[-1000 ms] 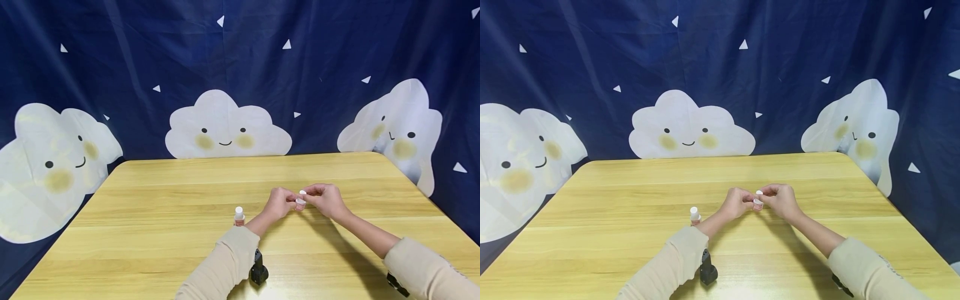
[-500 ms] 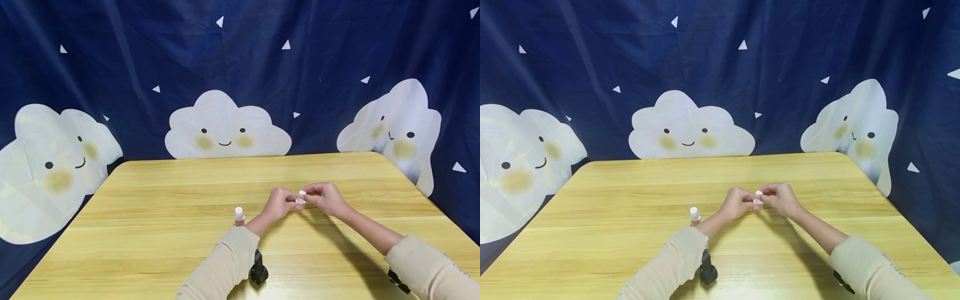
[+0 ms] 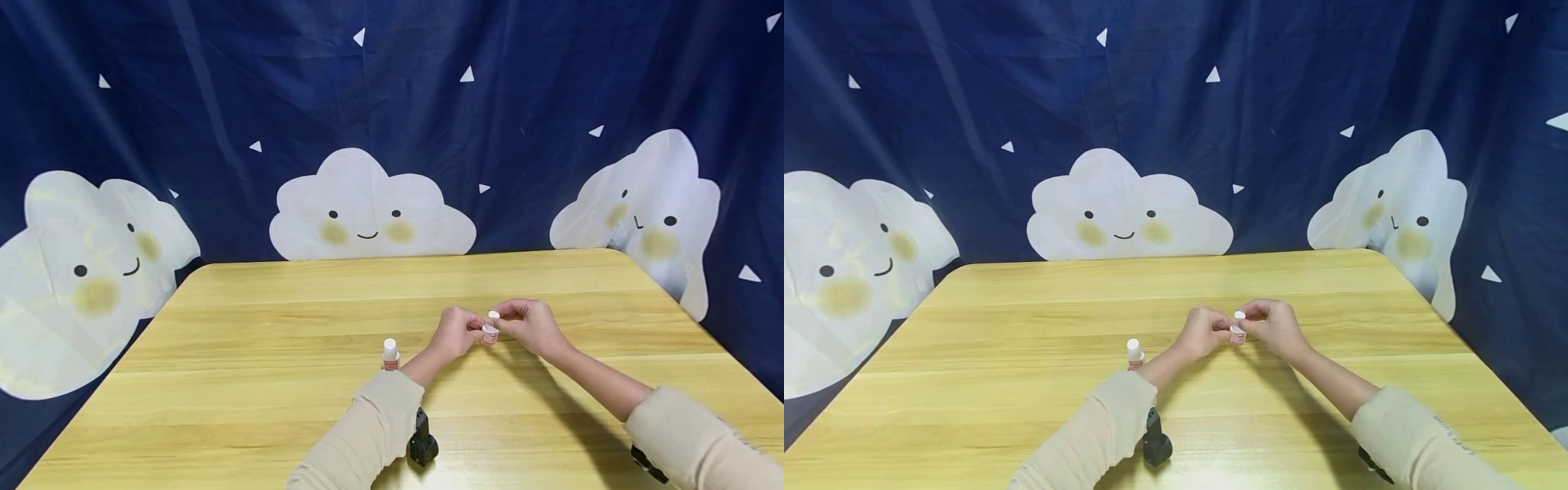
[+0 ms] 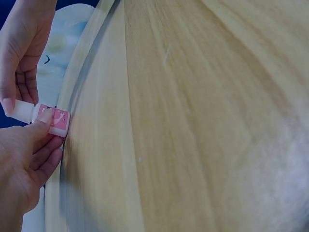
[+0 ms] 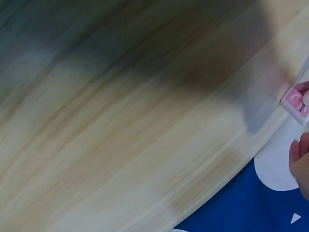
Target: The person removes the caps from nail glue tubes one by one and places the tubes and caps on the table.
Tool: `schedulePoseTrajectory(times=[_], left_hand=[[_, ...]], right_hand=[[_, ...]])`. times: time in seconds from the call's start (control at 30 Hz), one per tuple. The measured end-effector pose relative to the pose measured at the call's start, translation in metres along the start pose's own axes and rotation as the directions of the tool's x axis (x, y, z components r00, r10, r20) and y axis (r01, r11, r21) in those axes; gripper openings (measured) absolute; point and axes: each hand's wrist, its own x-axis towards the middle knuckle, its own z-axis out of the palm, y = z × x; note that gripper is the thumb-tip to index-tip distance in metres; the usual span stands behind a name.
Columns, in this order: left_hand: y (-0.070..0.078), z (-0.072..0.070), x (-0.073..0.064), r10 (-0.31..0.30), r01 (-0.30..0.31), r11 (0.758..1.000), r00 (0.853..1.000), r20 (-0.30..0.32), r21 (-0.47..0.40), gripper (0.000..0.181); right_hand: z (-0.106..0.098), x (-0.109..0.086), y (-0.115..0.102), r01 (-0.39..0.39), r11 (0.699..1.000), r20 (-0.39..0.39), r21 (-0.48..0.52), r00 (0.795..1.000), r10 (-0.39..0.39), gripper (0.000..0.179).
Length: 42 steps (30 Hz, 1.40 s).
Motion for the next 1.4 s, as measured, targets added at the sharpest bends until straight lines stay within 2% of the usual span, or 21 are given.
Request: schedulePoseTrajectory(times=[0.2, 0.53, 0.73, 1.0, 1.2, 1.4], left_hand=[[-0.001, 0.0, 0.0, -0.001, 0.001, 1.0, 1.0, -0.001, 0.016, 0.009], [0.0, -0.001, 0.0, -0.018, 0.017, 0.999, 1.0, 0.01, 0.033, 0.012], [0.0, -0.001, 0.0, -0.027, 0.027, 0.999, 1.0, 0.011, 0.028, 0.012], [0.001, -0.001, 0.001, -0.001, 0.001, 1.0, 1.0, 0.011, 0.017, 0.01], [0.001, -0.001, 0.001, -0.006, 0.006, 1.0, 1.0, 0.015, 0.005, 0.01], [0.001, -0.001, 0.0, -0.018, 0.018, 1.0, 1.0, 0.015, -0.011, 0.01]], right_hand=[[0.004, -0.001, 0.003, -0.028, 0.999, -0.054, -0.023, 0.998, 0.026, 0.008], [0.003, 0.0, -0.002, -0.023, 0.998, -0.073, -0.057, 0.997, 0.018, 0.01], [0.001, 0.0, -0.004, -0.007, 0.999, -0.049, -0.047, 0.999, 0.005, 0.012], [0.0, 0.003, 0.002, 0.035, 0.997, -0.032, -0.074, 0.999, -0.038, 0.01], [-0.004, 0.004, 0.003, 0.033, 0.994, 0.021, -0.1, 0.999, -0.031, 0.011], [-0.007, 0.005, 0.001, 0.02, 0.996, 0.077, -0.083, 0.997, -0.014, 0.012]])
